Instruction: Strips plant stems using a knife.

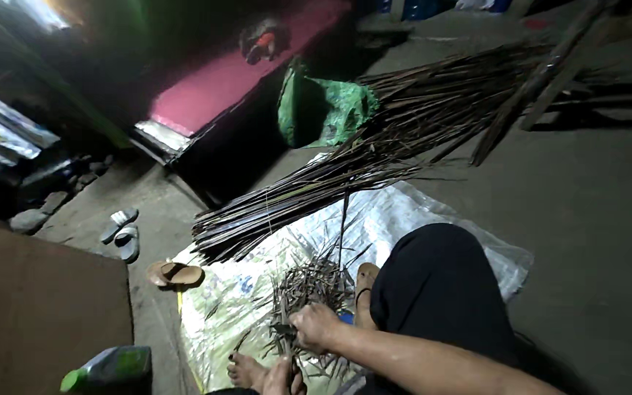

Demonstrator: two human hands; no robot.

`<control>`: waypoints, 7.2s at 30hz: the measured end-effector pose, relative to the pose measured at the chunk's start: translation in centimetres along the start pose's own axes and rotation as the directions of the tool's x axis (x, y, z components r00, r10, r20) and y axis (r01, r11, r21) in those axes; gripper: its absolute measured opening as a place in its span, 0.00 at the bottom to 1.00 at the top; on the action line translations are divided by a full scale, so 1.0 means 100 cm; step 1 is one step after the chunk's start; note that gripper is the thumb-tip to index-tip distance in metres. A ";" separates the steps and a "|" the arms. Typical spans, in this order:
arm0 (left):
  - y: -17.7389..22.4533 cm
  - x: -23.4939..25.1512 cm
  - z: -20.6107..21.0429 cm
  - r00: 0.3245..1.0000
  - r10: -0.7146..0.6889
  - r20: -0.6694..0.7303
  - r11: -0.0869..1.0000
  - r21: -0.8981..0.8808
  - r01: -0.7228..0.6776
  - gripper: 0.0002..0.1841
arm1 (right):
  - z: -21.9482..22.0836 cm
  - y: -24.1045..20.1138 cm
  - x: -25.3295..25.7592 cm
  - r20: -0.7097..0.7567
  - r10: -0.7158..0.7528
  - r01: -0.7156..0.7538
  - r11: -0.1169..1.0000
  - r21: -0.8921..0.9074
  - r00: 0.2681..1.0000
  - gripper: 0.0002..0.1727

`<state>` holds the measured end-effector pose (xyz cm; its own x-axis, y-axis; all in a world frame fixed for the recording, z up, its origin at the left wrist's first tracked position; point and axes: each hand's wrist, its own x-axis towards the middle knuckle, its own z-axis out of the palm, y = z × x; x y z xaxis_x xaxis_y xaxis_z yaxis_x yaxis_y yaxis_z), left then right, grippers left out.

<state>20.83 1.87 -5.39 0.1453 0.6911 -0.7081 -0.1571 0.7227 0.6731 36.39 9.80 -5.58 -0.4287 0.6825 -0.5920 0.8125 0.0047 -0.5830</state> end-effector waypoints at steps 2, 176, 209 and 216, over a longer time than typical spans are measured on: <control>0.005 -0.001 0.002 0.999 0.015 -0.043 1.000 -0.024 -0.016 0.22 | 0.011 -0.014 -0.010 0.048 -0.059 0.059 0.998 -0.001 0.997 0.16; -0.001 -0.013 0.000 0.999 -0.010 0.049 0.997 -0.076 0.014 0.24 | -0.008 0.022 0.027 -0.169 0.149 -0.150 0.989 0.010 0.974 0.20; -0.002 -0.008 -0.002 0.989 0.146 -0.026 0.989 0.010 -0.145 0.18 | 0.019 -0.007 0.002 -0.028 -0.111 0.107 0.989 -0.104 0.993 0.14; -0.005 -0.013 0.001 0.995 0.093 0.019 0.996 -0.010 -0.093 0.20 | 0.008 0.001 0.014 -0.063 0.001 -0.006 0.996 -0.086 0.998 0.17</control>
<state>20.79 0.58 -4.80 0.1490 0.7554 -0.6381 -0.1798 0.6552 0.7338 35.57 10.16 -6.94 -0.4023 0.7274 -0.5559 0.8461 0.0634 -0.5293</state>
